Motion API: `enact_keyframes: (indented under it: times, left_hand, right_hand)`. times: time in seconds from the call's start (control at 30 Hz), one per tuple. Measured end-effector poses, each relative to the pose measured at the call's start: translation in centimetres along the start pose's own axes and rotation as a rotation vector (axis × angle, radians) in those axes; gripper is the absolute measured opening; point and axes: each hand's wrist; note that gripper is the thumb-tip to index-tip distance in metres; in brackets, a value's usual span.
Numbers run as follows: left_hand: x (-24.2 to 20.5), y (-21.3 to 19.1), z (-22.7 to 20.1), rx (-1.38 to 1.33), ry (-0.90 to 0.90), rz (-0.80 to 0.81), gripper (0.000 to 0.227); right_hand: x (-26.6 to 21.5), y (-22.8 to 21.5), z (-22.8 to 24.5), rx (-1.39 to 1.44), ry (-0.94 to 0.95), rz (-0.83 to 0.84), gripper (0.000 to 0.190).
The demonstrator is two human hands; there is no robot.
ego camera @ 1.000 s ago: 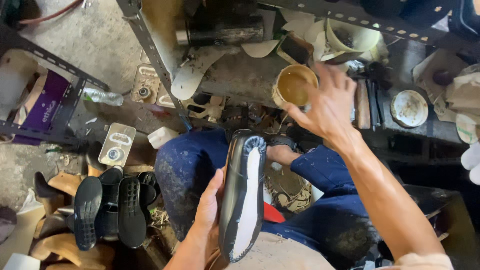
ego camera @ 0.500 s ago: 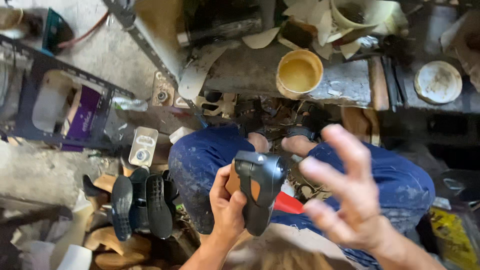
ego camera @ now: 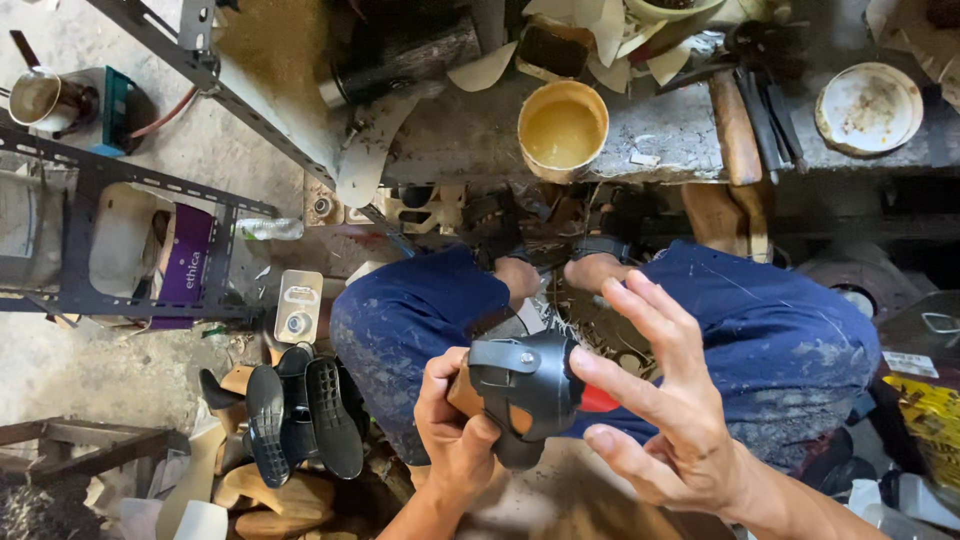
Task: The person applies a white adhesive to the sole of a black shoe using their fingers, spreading it across the surface. They then reach for a shoe on a nearby rack and continue applying the adhesive to the shoe's sole and edges.
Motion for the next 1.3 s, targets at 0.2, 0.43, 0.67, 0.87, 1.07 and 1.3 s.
enact_keyframes:
  times: [0.2, 0.43, 0.67, 0.87, 1.07, 1.3]
  left_hand:
    - [-0.3, -0.8, 0.4, 0.156, 0.012, -0.021, 0.073]
    - [0.7, 0.4, -2.3, 0.064, -0.227, -0.058, 0.07]
    - [2.6, 1.7, -5.0, 0.163, -0.589, -0.174, 0.071]
    - [2.9, 2.2, -5.4, 0.087, -0.698, -0.179, 0.062]
    - [4.2, 3.1, -6.3, 0.144, -0.833, -0.237, 0.047]
    - [4.0, 3.2, -5.6, 0.076, -0.866, -0.275, 0.044]
  right_hand:
    - [0.0, -0.2, -0.4, -0.054, -0.034, 0.001, 0.04]
    - [-0.4, 0.7, -3.6, -0.205, -0.319, -0.043, 0.038]
    - [1.8, 1.2, -4.6, -0.497, -0.628, -0.246, 0.03]
    - [3.0, 0.3, -4.3, -0.368, -0.557, -0.061, 0.031]
    - [-0.6, 1.5, -5.4, -0.613, -0.622, -0.052, 0.037]
    - [-0.8, 0.8, -5.8, -0.694, -0.504, 0.007, 0.044]
Point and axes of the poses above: each hand's wrist, its own x-axis towards the middle knuckle, its own y-axis out of the palm, z = x × y, and after that the axes turned 10 degrees about -z, right-handed
